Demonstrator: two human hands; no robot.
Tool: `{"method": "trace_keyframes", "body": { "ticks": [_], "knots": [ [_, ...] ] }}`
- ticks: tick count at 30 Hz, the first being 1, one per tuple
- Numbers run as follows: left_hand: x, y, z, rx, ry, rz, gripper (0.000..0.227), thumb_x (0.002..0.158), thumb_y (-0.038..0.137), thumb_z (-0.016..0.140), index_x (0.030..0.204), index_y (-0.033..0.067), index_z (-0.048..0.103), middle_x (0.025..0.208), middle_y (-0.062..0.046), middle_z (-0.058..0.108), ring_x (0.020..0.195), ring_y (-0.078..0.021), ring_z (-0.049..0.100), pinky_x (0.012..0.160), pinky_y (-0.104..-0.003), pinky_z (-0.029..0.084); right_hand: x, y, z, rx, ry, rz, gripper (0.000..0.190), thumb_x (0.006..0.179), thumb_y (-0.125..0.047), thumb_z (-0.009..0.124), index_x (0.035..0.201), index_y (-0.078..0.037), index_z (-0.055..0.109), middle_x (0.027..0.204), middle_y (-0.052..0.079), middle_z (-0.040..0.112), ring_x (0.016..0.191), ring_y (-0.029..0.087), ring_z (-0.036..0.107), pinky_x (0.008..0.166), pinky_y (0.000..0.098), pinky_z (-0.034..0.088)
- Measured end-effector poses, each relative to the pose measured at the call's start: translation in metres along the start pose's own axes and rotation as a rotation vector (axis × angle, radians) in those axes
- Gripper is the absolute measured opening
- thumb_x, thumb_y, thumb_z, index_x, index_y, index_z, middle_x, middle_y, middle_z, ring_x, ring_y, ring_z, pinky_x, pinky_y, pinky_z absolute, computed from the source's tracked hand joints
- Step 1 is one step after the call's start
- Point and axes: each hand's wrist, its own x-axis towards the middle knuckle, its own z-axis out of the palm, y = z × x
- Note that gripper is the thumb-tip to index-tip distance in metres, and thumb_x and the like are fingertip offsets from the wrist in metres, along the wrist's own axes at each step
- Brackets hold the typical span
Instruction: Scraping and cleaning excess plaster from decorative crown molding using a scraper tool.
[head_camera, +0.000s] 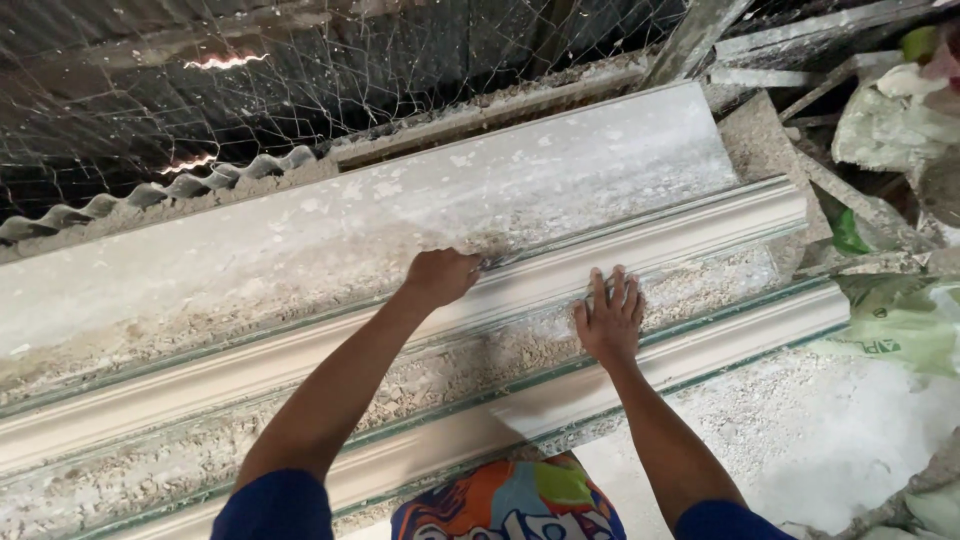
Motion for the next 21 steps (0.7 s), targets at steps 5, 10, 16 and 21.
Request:
{"method": "trace_keyframes", "body": {
  "ticks": [5, 10, 16, 21],
  "knots": [
    [0.002, 0.006, -0.022, -0.062, -0.061, -0.026, 0.039, 0.100, 0.049, 0.048, 0.127, 0.0279, 0.069, 0.103, -0.017, 0.074, 0.096, -0.0414, 0.075, 0.079, -0.055, 0.060, -0.003, -0.002, -0.008, 0.019, -0.028, 0.012, 0.064, 0.103, -0.054, 0.043, 0.156, -0.019, 0.047, 0.161, 0.019, 0.032, 0.146, 0.048, 0.030, 0.113, 0.0608, 0.031],
    [-0.011, -0.002, -0.033, -0.084, -0.141, -0.159, 0.046, 0.101, 0.053, 0.044, 0.131, 0.0272, 0.068, 0.107, -0.021, 0.074, 0.103, -0.0437, 0.074, 0.086, -0.057, 0.059, 0.003, -0.006, -0.010, 0.002, -0.039, 0.028, 0.064, 0.104, -0.053, 0.039, 0.158, -0.019, 0.044, 0.160, 0.021, 0.034, 0.146, 0.048, 0.031, 0.113, 0.0615, 0.031],
    [0.057, 0.067, -0.019, -0.072, -0.088, -0.110, 0.042, 0.102, 0.049, 0.046, 0.120, 0.0232, 0.073, 0.100, -0.016, 0.076, 0.096, -0.0393, 0.076, 0.079, -0.051, 0.060, 0.004, -0.008, -0.018, -0.006, -0.069, 0.040, 0.065, 0.099, -0.047, 0.047, 0.157, -0.019, 0.044, 0.160, 0.021, 0.033, 0.147, 0.049, 0.030, 0.114, 0.0631, 0.030],
    [0.083, 0.067, -0.010, -0.113, -0.041, -0.046, 0.040, 0.098, 0.046, 0.050, 0.121, 0.0218, 0.073, 0.105, -0.015, 0.076, 0.095, -0.0409, 0.075, 0.078, -0.055, 0.059, 0.005, -0.006, -0.013, 0.024, -0.023, -0.002, 0.062, 0.103, -0.050, 0.039, 0.156, -0.018, 0.045, 0.160, 0.022, 0.034, 0.146, 0.050, 0.029, 0.112, 0.0613, 0.027]
  ]
}}
